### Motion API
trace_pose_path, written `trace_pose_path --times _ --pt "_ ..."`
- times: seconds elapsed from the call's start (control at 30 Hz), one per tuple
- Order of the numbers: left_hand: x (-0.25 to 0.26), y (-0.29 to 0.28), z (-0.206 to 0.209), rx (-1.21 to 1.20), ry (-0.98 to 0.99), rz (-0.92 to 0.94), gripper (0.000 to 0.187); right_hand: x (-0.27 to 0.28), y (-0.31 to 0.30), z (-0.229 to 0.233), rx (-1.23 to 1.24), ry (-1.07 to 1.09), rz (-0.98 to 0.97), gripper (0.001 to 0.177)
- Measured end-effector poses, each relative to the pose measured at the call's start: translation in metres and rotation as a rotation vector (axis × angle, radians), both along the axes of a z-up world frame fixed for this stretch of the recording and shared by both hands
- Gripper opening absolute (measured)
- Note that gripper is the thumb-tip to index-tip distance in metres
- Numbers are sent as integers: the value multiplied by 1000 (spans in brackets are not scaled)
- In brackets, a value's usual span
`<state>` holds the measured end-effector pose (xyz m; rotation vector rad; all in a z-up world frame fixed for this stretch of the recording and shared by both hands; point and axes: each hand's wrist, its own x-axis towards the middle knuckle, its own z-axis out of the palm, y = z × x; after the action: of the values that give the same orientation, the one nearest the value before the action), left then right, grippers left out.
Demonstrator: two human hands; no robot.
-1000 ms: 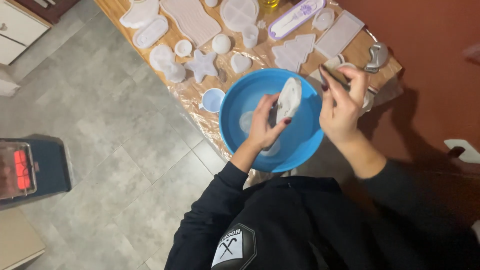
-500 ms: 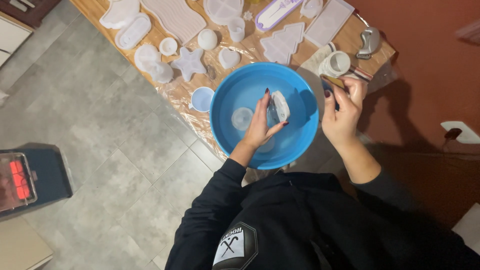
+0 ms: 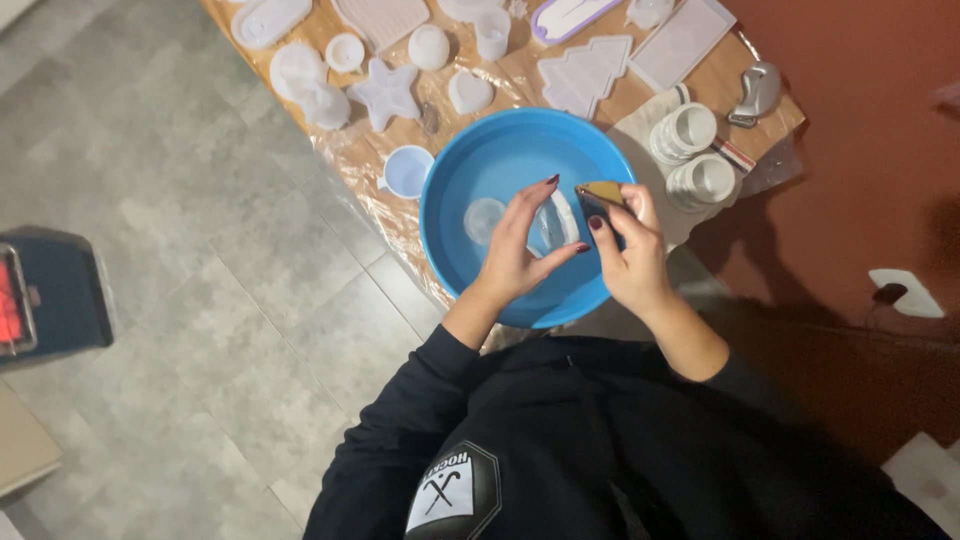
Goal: Sanding and smoothing cast decorative objects in a bowl of water.
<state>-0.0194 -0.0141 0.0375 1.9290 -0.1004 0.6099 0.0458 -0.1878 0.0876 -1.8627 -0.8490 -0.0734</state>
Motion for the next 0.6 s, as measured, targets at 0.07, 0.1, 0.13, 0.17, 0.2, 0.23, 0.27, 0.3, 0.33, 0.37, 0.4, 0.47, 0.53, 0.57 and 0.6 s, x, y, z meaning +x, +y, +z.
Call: trace_pose_path --times 0.07,0.1,0.13,0.17,0.2,0.23,0.27,0.3,0.33,0.37,0.4,0.47,0.53,0.57,0.6 --pt "-4 -4 7 -22 -3 16 82 6 1 -1 -16 14 18 26" --pt "-4 -5 11 -35 -17 23 81 11 3 -1 -22 17 27 26" --pt "-4 -6 10 -38 -20 29 81 13 4 0 -26 15 33 26" --pt "-4 -7 7 -62 -8 20 81 14 5 1 -17 -23 75 26" --pt "-5 -8 5 -85 5 10 80 15 6 2 -9 -61 117 27" --pt "-4 -8 4 -94 7 21 80 13 3 3 -17 -57 128 27" --pt "-3 -9 2 -93 22 31 81 10 1 4 -46 -10 122 29" --pt "-3 -7 1 -89 36 46 81 8 1 5 -71 37 120 31" --pt "-6 -9 -1 -95 40 62 81 4 -1 7 -77 40 136 31" --pt "-5 -8 -2 -66 8 61 82 3 -1 10 -97 6 114 34" --pt "-2 -8 -3 -37 -23 61 82 3 -2 12 -117 -29 92 38" --pt "0 -7 -3 -39 -8 63 82 7 2 13 -139 -129 81 40" --pt "-3 -10 -5 -46 20 59 82 3 0 14 -168 -216 65 42" --pt "-2 -7 -6 -41 11 55 81 5 2 16 -165 -237 79 43" --pt "0 -4 -7 -36 1 50 79 6 3 18 -162 -258 93 44"
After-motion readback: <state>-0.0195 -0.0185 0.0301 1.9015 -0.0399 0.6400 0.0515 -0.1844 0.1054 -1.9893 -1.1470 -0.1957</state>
